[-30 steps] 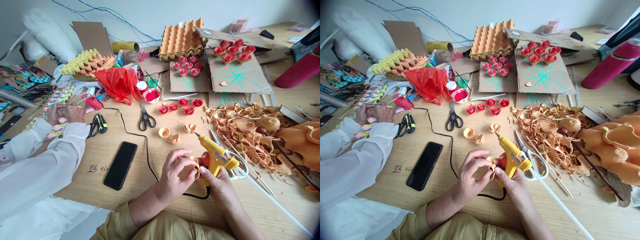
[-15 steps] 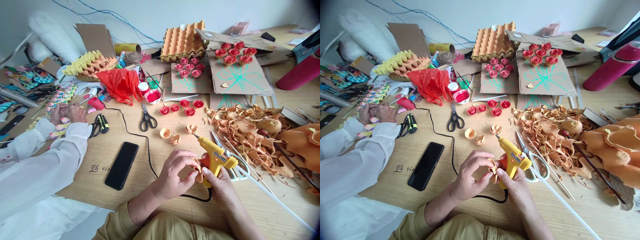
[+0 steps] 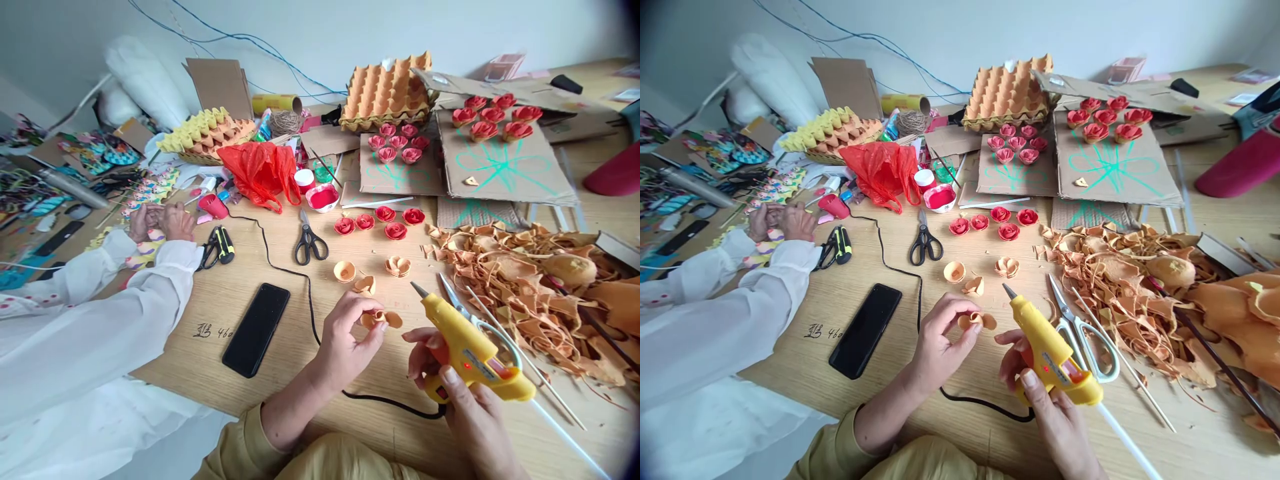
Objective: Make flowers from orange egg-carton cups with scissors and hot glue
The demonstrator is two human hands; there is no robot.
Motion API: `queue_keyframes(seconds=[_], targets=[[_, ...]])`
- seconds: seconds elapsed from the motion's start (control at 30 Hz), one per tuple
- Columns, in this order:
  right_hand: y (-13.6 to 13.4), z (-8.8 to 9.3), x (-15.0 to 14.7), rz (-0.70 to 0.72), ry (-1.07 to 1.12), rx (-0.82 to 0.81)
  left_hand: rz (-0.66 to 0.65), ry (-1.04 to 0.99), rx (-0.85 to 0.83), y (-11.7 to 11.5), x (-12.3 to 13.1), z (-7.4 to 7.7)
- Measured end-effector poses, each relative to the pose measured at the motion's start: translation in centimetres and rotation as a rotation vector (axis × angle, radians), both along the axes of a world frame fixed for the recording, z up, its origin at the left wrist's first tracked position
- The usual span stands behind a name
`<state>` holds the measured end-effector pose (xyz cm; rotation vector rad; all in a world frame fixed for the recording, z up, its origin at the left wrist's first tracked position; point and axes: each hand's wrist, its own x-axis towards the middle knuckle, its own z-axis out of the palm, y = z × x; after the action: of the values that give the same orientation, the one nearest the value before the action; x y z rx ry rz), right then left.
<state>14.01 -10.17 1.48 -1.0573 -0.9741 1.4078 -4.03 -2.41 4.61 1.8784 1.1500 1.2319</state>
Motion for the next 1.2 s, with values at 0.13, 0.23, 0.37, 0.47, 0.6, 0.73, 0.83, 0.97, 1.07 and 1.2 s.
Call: queue_keyframes(seconds=[0.13, 0.23, 0.37, 0.47, 0.6, 0.73, 0.83, 0.97, 1.07, 1.2], targets=[[-0.2, 0.2, 0.0, 0.069, -0.212, 0.054, -0.034, 0.029, 0.03, -0.3, 0.3, 0.0], [-0.1, 0.3, 0.0, 0.066, -0.337, 0.094, -0.065, 0.054, 0.058, -0.6, 0.6, 0.1], [0.1, 0.6, 0.0, 0.034, -0.391, 0.122, -0.095, 0.071, 0.097, -0.8, 0.7, 0.0], [0.3, 0.9, -0.1, 0.015, -0.407, 0.145, -0.089, 0.08, 0.09, -1.0, 0.6, -0.4], [0.4, 1.1, -0.1, 0.047, -0.408, 0.121, -0.068, 0.106, 0.065, -1.2, 0.3, -0.9], [0.4, 1.2, -0.1, 0.04, -0.385, 0.111, -0.13, 0.103, 0.144, -1.0, 0.2, -0.8], [0.4, 1.1, -0.1, 0.015, -0.386, 0.122, -0.146, 0.104, 0.176, -0.9, 0.3, -0.5], [0.1, 0.7, 0.0, -0.025, -0.398, 0.154, -0.087, 0.098, 0.164, -0.7, 0.1, -0.3], [-0.3, 0.3, 0.2, -0.071, -0.426, 0.213, -0.042, 0.088, 0.164, -0.4, -0.2, -0.2], [-0.3, 0.3, 0.4, -0.019, -0.47, 0.317, 0.031, 0.06, 0.173, -0.2, -0.6, 0.0]])
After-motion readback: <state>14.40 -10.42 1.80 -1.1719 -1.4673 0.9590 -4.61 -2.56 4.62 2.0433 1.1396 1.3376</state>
